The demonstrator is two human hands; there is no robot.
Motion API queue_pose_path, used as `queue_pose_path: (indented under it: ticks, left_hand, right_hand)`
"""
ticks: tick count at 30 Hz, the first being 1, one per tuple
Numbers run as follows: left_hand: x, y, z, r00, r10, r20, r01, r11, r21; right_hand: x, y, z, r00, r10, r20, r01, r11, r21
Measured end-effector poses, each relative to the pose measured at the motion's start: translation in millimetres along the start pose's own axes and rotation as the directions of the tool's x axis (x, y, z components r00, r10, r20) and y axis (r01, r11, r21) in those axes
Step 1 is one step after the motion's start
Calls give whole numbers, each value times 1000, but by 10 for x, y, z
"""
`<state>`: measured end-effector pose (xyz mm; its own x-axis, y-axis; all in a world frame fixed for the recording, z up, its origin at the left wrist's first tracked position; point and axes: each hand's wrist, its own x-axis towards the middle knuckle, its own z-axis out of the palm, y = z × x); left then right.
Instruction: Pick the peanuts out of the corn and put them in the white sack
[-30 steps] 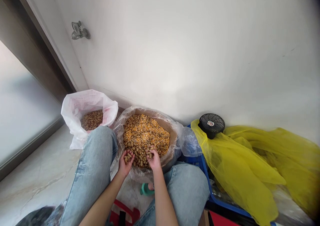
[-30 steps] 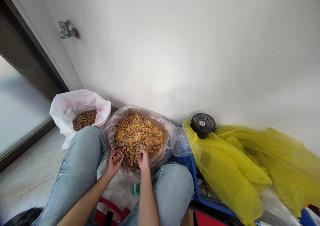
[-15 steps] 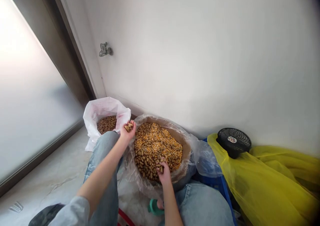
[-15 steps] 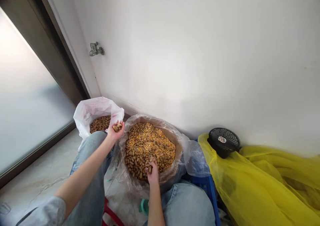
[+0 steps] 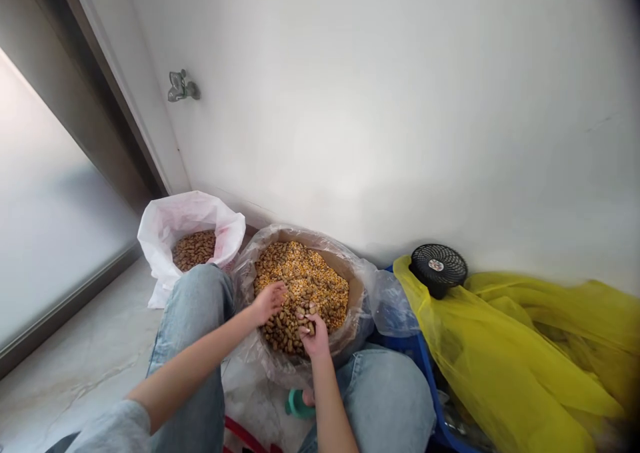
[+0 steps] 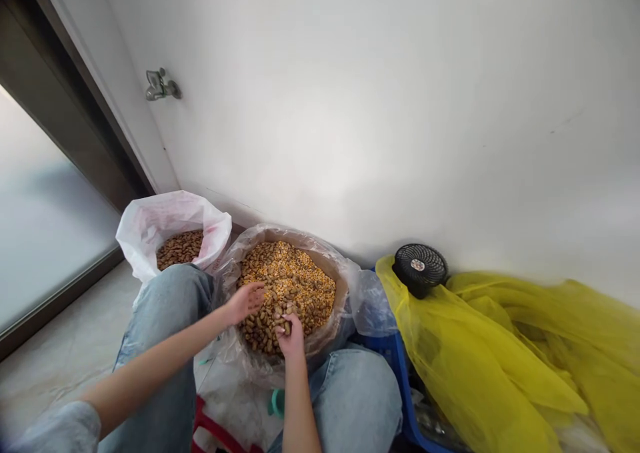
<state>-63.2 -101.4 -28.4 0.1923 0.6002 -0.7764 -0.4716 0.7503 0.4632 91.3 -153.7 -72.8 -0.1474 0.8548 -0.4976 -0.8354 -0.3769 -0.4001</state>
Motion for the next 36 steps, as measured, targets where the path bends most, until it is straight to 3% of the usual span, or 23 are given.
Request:
queue_pose_path:
  ticks: [3,6,12,16,19,25,30,33,36]
  left_hand:
    - [109,-443,80,994,-112,15,110,989,99]
    - [169,-605,77,988,-127,88,122,991,61]
    - [185,-555,122,978,-109,178,117,992,-39]
    - [192,-567,146,980,-137,143,148,986,-74]
    - [210,-586,150,987,-127,101,137,985,-101]
    - [209,-587,169,995,-48,92,63,983,-170]
    - [175,-574,189,991,-76,109,96,977,-191]
    - [162,-566,189,994,-35,106,60,968,-244]
    - [154,-554,187,995,5,99,26,950,-311]
  right_hand:
    - [-46,-34,41,999,18,47,-18,1000,6]
    - [-69,-44,50,997,34,67,-36,999,23]
    - [-60,-15,35,996,53,69,-54,999,5]
    - [-43,0,70,998,18,60,-14,998,-65]
    - [-32,41,128,997,-51,51,61,974,-217]
    - [-47,152,277,990,-140,9,116,785,-609]
    - [-66,181,343,977,-214,21,157,644,-748]
    - [-68,186,346,977,-213,-8,143,685,-714]
    - [-77,181,352,986,-166,-7,128,787,-604]
